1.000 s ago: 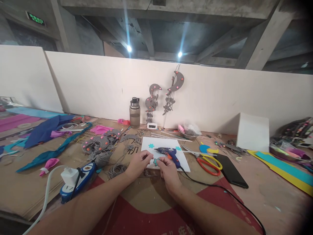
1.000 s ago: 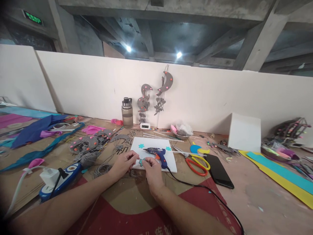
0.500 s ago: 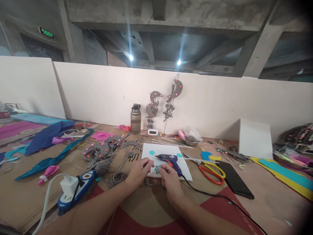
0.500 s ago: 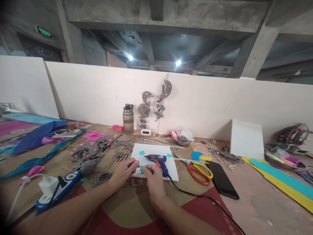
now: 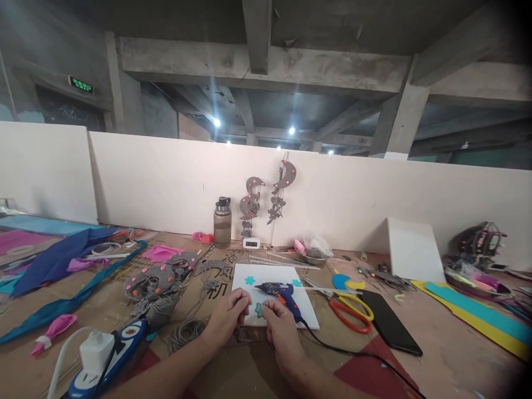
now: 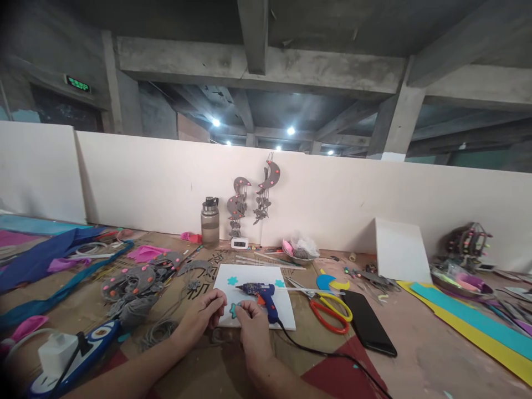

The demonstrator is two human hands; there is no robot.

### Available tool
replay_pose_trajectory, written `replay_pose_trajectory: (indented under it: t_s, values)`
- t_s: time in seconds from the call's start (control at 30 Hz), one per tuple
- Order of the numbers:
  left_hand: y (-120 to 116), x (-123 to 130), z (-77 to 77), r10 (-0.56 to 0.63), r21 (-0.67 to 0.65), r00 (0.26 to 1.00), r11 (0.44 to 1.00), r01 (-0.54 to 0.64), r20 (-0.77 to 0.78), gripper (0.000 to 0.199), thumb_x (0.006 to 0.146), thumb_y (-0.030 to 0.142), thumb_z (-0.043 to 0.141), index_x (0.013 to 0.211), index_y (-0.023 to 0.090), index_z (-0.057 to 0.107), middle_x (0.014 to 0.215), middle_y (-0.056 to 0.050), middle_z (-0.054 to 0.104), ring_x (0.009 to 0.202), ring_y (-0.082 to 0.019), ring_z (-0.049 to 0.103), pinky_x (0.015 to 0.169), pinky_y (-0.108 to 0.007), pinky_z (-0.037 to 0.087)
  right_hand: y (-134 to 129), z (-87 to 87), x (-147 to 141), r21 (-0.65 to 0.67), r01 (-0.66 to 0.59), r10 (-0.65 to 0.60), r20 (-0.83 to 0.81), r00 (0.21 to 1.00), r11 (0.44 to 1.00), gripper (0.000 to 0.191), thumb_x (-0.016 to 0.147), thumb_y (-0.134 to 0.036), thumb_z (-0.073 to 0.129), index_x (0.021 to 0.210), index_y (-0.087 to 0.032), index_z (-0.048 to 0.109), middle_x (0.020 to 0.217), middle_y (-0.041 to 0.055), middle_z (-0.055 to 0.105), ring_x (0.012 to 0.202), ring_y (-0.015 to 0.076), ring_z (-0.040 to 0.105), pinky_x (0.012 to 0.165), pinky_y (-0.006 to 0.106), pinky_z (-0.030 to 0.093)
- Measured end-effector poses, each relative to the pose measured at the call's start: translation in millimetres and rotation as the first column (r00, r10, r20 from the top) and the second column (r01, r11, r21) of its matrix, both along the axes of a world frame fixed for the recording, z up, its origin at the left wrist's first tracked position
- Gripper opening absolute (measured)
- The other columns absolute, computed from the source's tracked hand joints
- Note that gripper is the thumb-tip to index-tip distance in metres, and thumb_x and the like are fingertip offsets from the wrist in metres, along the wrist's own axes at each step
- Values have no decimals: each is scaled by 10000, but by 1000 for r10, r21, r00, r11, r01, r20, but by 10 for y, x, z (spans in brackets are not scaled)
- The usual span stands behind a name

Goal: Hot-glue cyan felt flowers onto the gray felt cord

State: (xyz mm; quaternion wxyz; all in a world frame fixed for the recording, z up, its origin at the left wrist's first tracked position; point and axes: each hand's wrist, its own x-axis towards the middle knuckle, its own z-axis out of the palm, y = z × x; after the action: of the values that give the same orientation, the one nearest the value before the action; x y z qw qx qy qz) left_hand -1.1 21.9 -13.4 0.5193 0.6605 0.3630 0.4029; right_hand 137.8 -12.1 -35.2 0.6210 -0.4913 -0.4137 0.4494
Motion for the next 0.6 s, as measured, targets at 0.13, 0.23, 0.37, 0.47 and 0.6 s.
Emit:
replay_pose_trajectory:
  t_s: [0.13,0.23,0.37,0.47,0.6]
  values:
    - [-17,8,24,78,32,996,997,-77,-32,377,836,478,364,603,189,424,505,43,417,406,-91,372,408,-218,252,11,-14,2,8,22,-22,-10,1000,1000,264,612,-415,672,611,-174,565,407,-73,325,447,86,338,431,215,250]
    - [13,22,-7,148,62,985,988,-143,-93,454,834,541,347,546,194,398,463,41,388,391,-97,375,426,-232,269,2,3,-3,5,18,-18,-14,1000,1000,256,616,-409,667,609,-178,557,402,-76,313,439,85,326,428,217,247]
    - [74,33,-61,171,110,980,981,-160,-99,447,793,573,431,560,192,408,453,50,390,405,-95,368,451,-228,288,-3,23,-9,13,14,-13,-9,1000,1000,263,604,-407,669,584,-186,527,401,-73,320,438,87,326,426,219,245]
    - [106,37,-77,159,123,985,981,-151,-63,399,744,566,512,625,190,448,469,61,404,426,-95,370,457,-220,302,12,10,-9,14,8,-8,9,1000,1000,261,607,-409,659,588,-189,519,403,-75,315,433,85,310,423,221,234]
    - [128,47,-98,84,93,995,993,-79,-48,367,742,548,526,733,182,496,527,55,451,449,-99,409,458,-218,331,41,-27,-1,41,27,-29,59,998,999,265,620,-414,644,593,-187,510,422,-73,323,433,78,288,423,221,222]
